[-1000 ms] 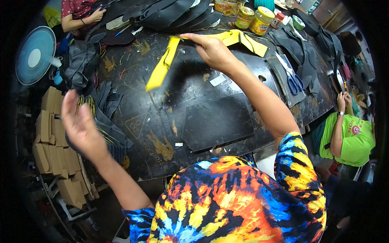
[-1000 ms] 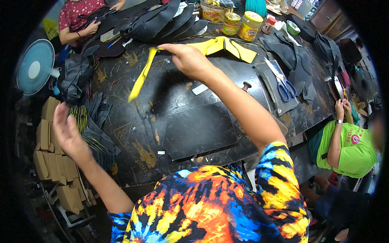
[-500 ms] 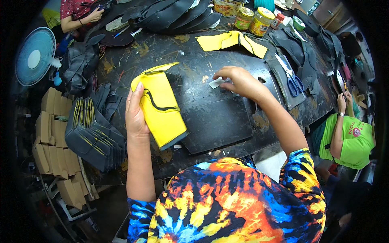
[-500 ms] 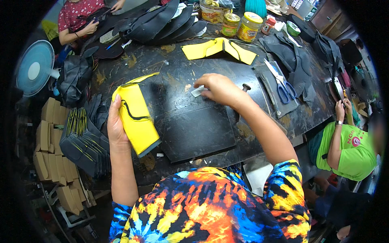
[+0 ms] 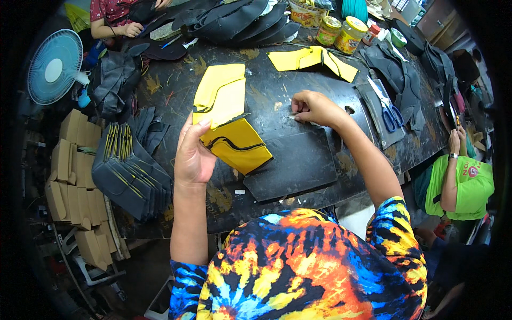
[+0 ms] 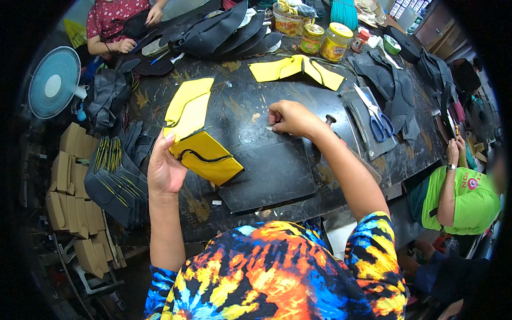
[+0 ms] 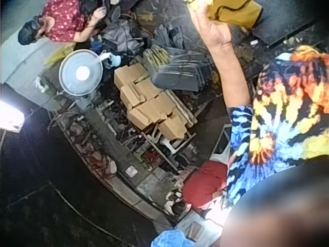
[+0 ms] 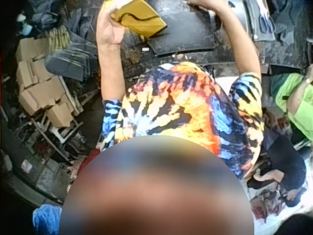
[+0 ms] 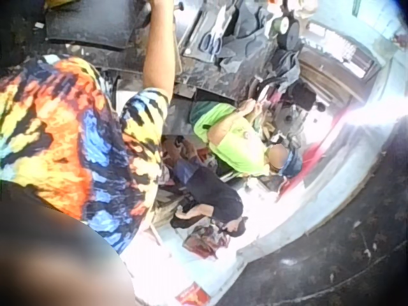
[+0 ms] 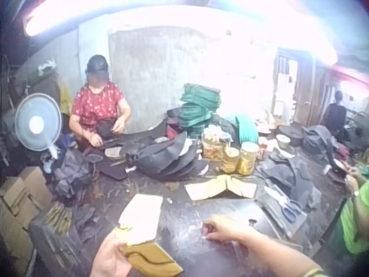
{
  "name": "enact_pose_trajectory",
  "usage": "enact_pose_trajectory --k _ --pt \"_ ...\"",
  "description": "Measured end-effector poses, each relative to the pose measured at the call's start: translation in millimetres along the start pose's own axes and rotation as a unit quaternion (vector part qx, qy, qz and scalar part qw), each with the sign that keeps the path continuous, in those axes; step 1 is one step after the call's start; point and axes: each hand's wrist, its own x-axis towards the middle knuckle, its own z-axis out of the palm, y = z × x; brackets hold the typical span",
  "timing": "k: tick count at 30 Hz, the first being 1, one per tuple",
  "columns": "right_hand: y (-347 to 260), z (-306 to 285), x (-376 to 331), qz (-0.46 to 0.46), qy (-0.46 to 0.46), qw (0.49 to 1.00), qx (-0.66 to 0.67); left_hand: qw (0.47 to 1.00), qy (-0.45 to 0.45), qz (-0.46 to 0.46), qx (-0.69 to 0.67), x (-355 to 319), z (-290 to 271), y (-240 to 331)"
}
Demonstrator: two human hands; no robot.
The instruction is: The person applies adhesive to yellow foam pieces and presses them onto black leather parts using a mallet. They then cut the foam to shape with scissors and handle black leather strips, applying adhesive from a jar. The person works at a cluttered table with other workers visible in the background.
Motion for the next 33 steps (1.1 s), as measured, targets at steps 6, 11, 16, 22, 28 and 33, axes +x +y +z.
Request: enact_pose_trajectory --k 6,11,16,22,28,33 --pt "2.0 -1.4 -0.5 0.065 -0.032 0.995 0.068 0.999 0.004 -0.032 0.009 1.4 -3.6 -11.9" --pt "-12.5 -4.1 -2.7 0.007 0.042 0.993 0.109 0.998 0.038 -0.041 0.023 0.6 -2.4 -24.4" --pt "-60.4 -2.3 -21.1 -0.036 0.067 0.875 0.478 0.998 0.044 -0.020 0.035 0.8 7.2 -28.2" --pt "-115.2 -9.3 -42.9 -0.086 -0.013 0.881 0.466 0.996 0.040 0.006 0.076 1.4 14.2 -28.2" --pt "-136.0 -2.6 -44.8 -0.120 0.097 0.916 0.370 0.995 0.026 0.035 0.095 1.7 16.5 -29.3" --pt "-135.8 -0.6 -38.8 -0.082 0.071 0.941 0.322 0.991 0.025 0.053 0.117 1.7 21.7 -33.3"
